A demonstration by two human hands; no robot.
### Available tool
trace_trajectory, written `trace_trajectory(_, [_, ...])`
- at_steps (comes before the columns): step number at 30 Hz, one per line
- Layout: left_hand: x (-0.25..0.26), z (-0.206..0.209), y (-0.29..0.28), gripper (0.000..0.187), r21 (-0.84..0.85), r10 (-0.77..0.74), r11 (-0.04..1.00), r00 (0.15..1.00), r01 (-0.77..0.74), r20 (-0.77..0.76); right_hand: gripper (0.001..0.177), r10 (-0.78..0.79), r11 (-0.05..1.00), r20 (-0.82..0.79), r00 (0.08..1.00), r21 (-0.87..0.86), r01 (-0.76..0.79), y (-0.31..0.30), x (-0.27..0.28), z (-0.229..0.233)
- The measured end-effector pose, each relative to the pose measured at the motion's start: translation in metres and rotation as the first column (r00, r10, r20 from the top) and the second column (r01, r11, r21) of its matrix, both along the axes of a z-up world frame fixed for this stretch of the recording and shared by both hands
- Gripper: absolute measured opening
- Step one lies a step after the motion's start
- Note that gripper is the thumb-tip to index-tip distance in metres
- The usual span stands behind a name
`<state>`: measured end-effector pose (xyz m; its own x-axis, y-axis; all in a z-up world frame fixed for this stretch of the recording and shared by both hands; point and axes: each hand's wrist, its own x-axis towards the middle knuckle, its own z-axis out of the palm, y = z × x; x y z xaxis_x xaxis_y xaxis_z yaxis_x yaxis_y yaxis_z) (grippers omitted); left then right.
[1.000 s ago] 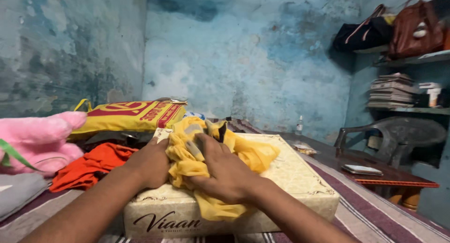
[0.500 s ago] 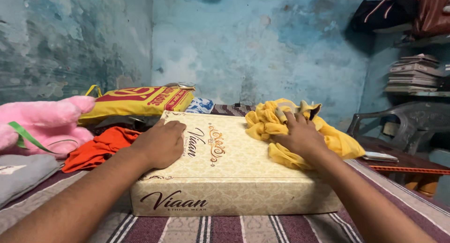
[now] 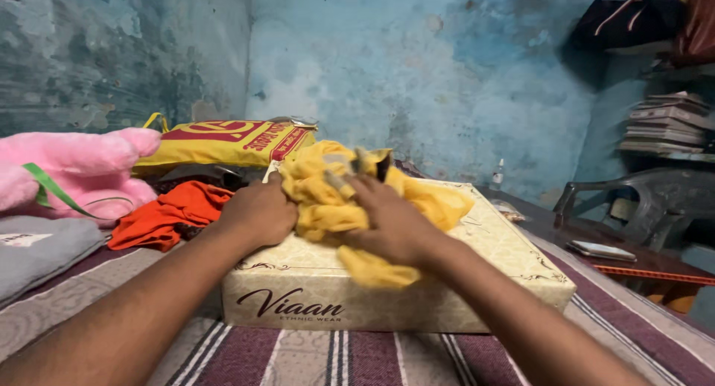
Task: The person wipes the top surface of a rectangular cardboard box labeled 'Viaan' using a yellow cloth. They repeatedly rub the cloth across the box lid, occasionally lifting and repositioning the cloth, and briefly flip the box over before continuing to wipe the top surface.
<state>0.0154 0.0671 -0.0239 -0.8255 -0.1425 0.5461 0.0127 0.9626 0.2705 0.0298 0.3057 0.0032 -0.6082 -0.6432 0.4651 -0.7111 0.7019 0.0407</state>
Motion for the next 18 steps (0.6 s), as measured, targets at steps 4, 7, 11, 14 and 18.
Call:
trace_trajectory(4, [0.009,0.006,0.005,0.061,0.008,-0.045,0.999,0.997,0.044,0.069,0.102,-0.297,0.949,0.008,0.955,-0.107,0.296,0.051,-0.042,0.006])
trace_trajectory(7, [0.008,0.009,0.006,0.061,-0.011,-0.028,0.999,0.995,0.030,0.099,0.096,-0.595,0.795,0.064,0.801,-0.102,0.598,0.098,-0.062,0.012])
trace_trajectory(11, [0.007,0.013,0.009,0.053,-0.245,-0.027,0.968,0.992,0.057,0.122,0.101,-0.638,0.764,0.027,0.769,-0.101,0.637,0.118,-0.062,0.012])
trace_trajectory(14, [0.015,0.018,0.008,0.060,-0.052,0.006,0.999,0.990,0.002,0.140,0.105,-0.602,0.797,0.016,0.798,-0.038,0.602,0.091,-0.044,0.015])
trace_trajectory(18, [0.026,0.027,-0.013,0.061,-0.035,-0.042,0.998,0.996,0.045,0.080,0.102,-0.285,0.956,0.108,0.953,-0.048,0.291,0.020,-0.008,0.007])
